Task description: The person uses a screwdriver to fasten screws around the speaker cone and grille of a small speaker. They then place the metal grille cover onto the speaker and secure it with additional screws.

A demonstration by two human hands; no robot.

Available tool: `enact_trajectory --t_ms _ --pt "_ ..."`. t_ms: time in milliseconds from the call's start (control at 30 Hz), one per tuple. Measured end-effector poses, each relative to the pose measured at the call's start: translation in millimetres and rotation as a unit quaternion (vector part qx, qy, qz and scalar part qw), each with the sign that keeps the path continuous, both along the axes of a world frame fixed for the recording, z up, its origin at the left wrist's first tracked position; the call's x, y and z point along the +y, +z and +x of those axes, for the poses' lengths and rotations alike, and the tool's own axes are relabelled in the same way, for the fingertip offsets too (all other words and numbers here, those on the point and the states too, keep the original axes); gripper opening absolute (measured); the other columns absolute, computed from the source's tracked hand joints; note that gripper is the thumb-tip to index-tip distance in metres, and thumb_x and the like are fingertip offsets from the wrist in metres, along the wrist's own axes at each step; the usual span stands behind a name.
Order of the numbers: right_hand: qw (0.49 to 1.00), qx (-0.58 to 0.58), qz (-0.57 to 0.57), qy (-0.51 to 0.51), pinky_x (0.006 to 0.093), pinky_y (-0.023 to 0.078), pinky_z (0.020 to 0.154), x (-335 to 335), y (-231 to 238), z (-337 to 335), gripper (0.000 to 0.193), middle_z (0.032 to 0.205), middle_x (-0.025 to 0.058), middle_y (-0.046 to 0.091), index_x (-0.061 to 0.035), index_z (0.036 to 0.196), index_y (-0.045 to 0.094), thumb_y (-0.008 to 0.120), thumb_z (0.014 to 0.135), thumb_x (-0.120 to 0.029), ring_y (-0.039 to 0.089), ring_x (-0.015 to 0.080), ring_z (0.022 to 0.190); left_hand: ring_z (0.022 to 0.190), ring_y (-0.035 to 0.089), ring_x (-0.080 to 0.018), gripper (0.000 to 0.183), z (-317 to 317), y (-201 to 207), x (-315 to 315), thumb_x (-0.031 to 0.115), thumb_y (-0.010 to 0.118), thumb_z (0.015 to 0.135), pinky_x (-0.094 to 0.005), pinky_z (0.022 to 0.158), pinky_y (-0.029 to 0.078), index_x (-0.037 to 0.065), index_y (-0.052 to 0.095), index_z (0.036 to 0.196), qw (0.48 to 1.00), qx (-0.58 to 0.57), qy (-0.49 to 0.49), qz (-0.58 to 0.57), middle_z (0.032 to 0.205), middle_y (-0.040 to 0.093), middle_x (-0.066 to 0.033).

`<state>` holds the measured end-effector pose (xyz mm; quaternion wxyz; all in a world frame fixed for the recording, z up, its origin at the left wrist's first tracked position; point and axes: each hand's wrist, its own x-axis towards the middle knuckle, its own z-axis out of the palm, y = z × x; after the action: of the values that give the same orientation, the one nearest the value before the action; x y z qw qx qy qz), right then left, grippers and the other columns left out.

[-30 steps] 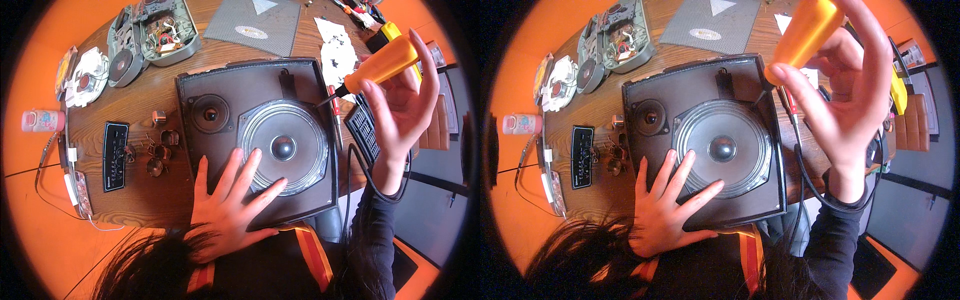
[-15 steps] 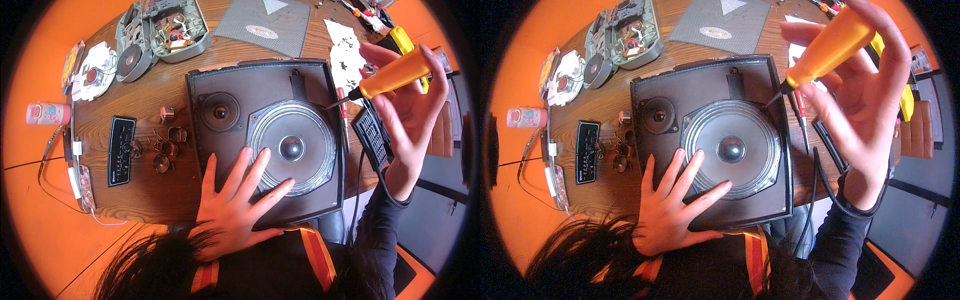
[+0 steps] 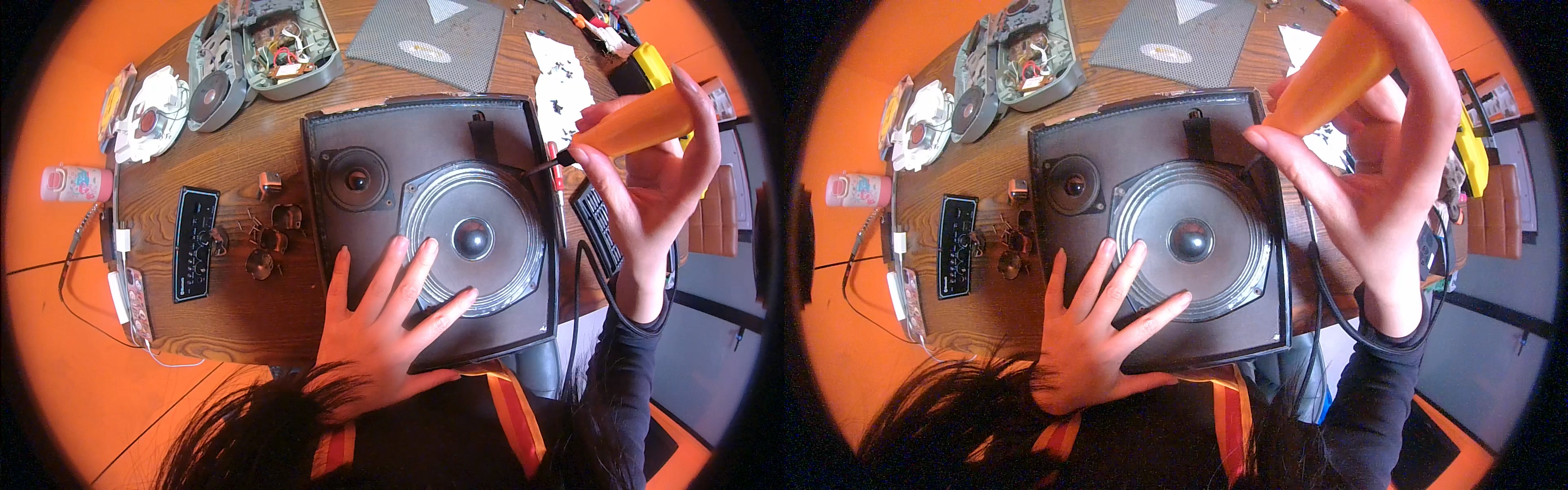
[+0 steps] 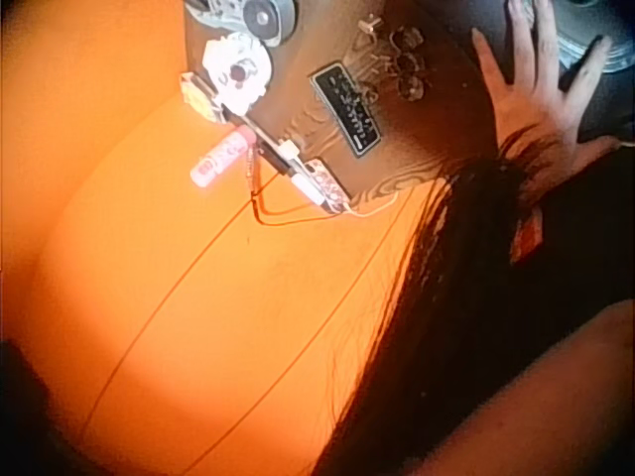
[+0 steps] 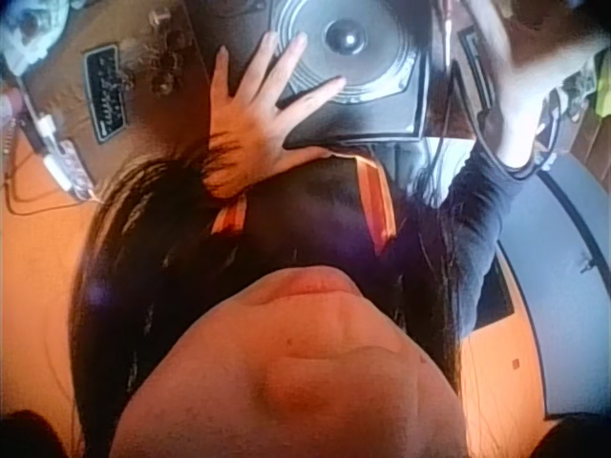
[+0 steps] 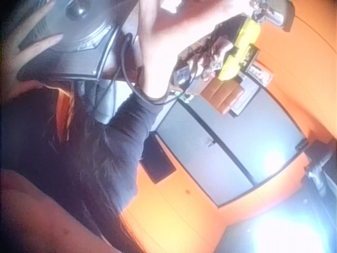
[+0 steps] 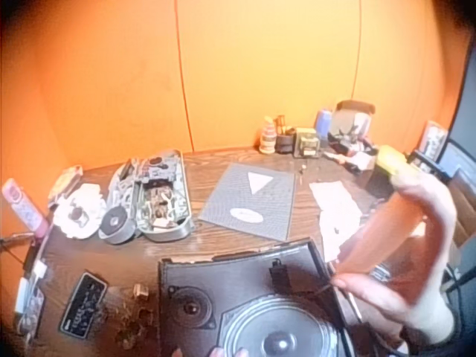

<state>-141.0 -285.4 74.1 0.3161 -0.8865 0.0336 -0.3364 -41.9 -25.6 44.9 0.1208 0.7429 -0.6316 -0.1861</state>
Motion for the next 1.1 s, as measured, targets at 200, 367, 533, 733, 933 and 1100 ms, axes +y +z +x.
enact_trajectory --t_ms 200,367,533,733,933,1100 --pt "0.995 -0.026 0.096 0.018 0.0448 0.053 0.088 3 -6 -2 0.082 0.114 0.0275 0.057 -0.0172 0.146 0.012 0.064 0.085 0.0 0.062 0.035 0.103 0.136 0.03 -0.0385 0.081 -1 -2 -1 0.064 0.071 0.059 -0.0672 0.101 0.022 0.037 0.051 0.133 1.0 -0.004 0.007 -0.006 0.149 0.031 -0.0174" --pt "0.996 -0.063 0.065 -0.02 0.0418 0.055 0.086 3 -11 0 0.083 0.108 0.0263 0.061 -0.0161 0.147 0.012 0.064 0.084 0.001 0.065 0.0323 0.098 0.136 0.03 -0.0386 0.081 -1 -3 0 0.064 0.071 0.06 -0.0676 0.101 0.022 0.037 0.051 0.133 1.0 0.0 0.008 -0.005 0.149 0.031 -0.0178" --pt "0.993 -0.059 0.097 -0.044 0.0412 0.056 0.085 6 -13 0 0.084 0.107 0.0253 0.062 -0.0177 0.146 0.013 0.066 0.083 0.002 0.066 0.0301 0.096 0.139 0.026 -0.0347 0.081 0 -1 0 0.063 0.069 0.066 -0.0678 0.101 0.023 0.034 0.045 0.138 1.0 0.004 0.0 0.004 0.15 0.029 -0.0167" --pt "0.981 -0.07 0.178 0.045 0.0474 0.053 0.09 0 -6 4 0.084 0.118 0.0282 0.056 -0.0165 0.145 0.013 0.067 0.083 -0.001 0.061 0.0333 0.107 0.14 0.024 -0.0324 0.082 1 0 0 0.062 0.069 0.068 -0.068 0.101 0.023 0.033 0.042 0.14 1.0 0.009 -0.004 0.008 0.15 0.027 -0.0159" --pt "0.998 -0.054 -0.032 -0.011 0.0474 0.055 0.086 0 -8 -4 0.083 0.111 0.0279 0.06 -0.0175 0.145 0.012 0.065 0.084 -0.001 0.065 0.0353 0.099 0.138 0.028 -0.037 0.083 1 0 -2 0.063 0.072 0.061 -0.0683 0.1 0.023 0.036 0.047 0.136 1.0 0.002 -0.006 0.017 0.15 0.029 -0.0175" --pt "0.989 -0.052 0.134 0.037 0.0486 0.055 0.086 0 -10 -4 0.079 0.117 0.0284 0.056 -0.0193 0.145 0.013 0.062 0.086 0.0 0.064 0.0366 0.101 0.138 0.027 -0.0368 0.084 2 2 -2 0.062 0.073 0.06 -0.0685 0.1 0.024 0.036 0.047 0.136 1.0 0.0 -0.009 0.024 0.15 0.029 -0.0174"
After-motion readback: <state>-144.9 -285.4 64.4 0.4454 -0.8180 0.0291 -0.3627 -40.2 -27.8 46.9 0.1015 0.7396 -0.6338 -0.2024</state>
